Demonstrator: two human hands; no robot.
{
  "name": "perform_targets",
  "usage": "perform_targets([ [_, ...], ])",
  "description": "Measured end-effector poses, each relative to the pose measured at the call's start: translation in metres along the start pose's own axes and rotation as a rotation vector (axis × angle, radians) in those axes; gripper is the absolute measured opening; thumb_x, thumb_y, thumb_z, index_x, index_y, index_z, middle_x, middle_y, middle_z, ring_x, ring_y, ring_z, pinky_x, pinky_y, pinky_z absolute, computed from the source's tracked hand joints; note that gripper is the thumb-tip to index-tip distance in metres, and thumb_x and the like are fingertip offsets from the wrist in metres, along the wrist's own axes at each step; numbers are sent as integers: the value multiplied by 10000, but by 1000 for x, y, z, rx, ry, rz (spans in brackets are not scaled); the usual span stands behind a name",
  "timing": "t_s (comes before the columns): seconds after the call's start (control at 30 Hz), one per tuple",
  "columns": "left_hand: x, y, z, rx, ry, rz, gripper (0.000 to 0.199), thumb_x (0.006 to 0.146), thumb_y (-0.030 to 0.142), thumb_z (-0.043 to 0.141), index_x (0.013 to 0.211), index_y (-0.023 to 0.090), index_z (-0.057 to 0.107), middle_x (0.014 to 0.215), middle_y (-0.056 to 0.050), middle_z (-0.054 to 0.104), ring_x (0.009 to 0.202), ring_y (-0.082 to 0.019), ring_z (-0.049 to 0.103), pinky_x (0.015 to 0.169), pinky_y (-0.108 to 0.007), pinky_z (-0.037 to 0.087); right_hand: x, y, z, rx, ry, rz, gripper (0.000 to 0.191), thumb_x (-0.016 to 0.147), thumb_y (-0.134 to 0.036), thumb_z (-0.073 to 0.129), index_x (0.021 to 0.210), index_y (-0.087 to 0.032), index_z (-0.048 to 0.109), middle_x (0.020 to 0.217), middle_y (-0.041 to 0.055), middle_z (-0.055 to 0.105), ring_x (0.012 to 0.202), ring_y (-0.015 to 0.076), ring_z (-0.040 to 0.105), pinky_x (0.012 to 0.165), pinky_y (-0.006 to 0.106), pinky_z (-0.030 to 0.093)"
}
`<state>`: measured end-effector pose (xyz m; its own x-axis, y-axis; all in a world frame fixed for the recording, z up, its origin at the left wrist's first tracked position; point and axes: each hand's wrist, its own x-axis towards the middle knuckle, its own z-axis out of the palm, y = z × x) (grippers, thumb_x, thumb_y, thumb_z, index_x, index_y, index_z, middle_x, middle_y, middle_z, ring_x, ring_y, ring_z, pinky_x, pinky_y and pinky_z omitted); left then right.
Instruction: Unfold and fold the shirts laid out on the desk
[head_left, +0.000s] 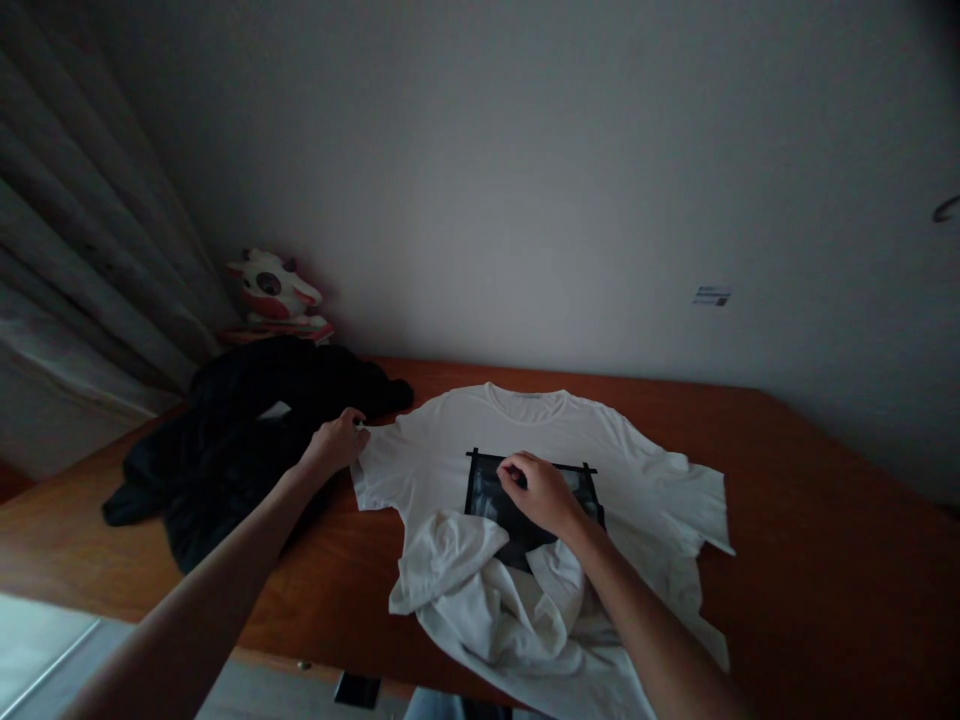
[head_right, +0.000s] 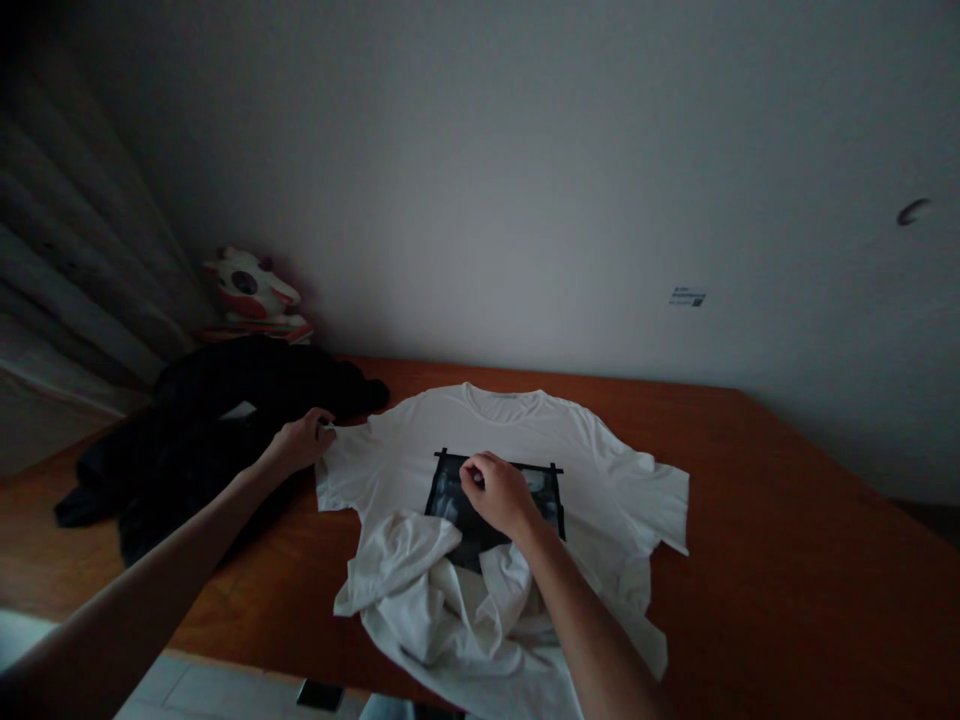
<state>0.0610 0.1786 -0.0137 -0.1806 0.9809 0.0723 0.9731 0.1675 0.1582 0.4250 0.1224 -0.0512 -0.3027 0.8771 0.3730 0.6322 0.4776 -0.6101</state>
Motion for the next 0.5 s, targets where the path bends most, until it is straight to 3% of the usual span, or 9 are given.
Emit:
perform_targets([
  [0.13,0,-3,5,-58,-16,127,491,839,377,579,1297,202,568,998,-78,752,963,-290,725,837,-340,516,-12,15,9,98,139,-1,168,942,-277,518,896,-217,668,892,58,721,812,192,677,796,329,537],
  [0.23,1,-1,2,-156,22,134,473,838,355,566,1286,206,578,959,-52,733,914,-251,719,828,-320,515,-18,9,7,146,146,-46,175,956,-310,527,934,-221,677,929,64,722,875,200,671,840,342,539],
  [0.37,3,23,-11,-397,118,119,445,812,365,613,1226,202,604,1012,-50,720,887,-214,700,848,-318,530,-22,-13,1,204,-52,-108,194,933,-352,603,1053,-244,710,1036,57,734,940,198,677,891,342,525],
  [0.5,-4,75,-24,-724,105,256,420,802,358,669,1174,173,603,1089,-91,712,942,-208,692,842,-329,555,-26,-28,0,196,-265,-140,345,845,-445,747,1130,-250,743,976,33,749,898,208,675,910,367,495],
])
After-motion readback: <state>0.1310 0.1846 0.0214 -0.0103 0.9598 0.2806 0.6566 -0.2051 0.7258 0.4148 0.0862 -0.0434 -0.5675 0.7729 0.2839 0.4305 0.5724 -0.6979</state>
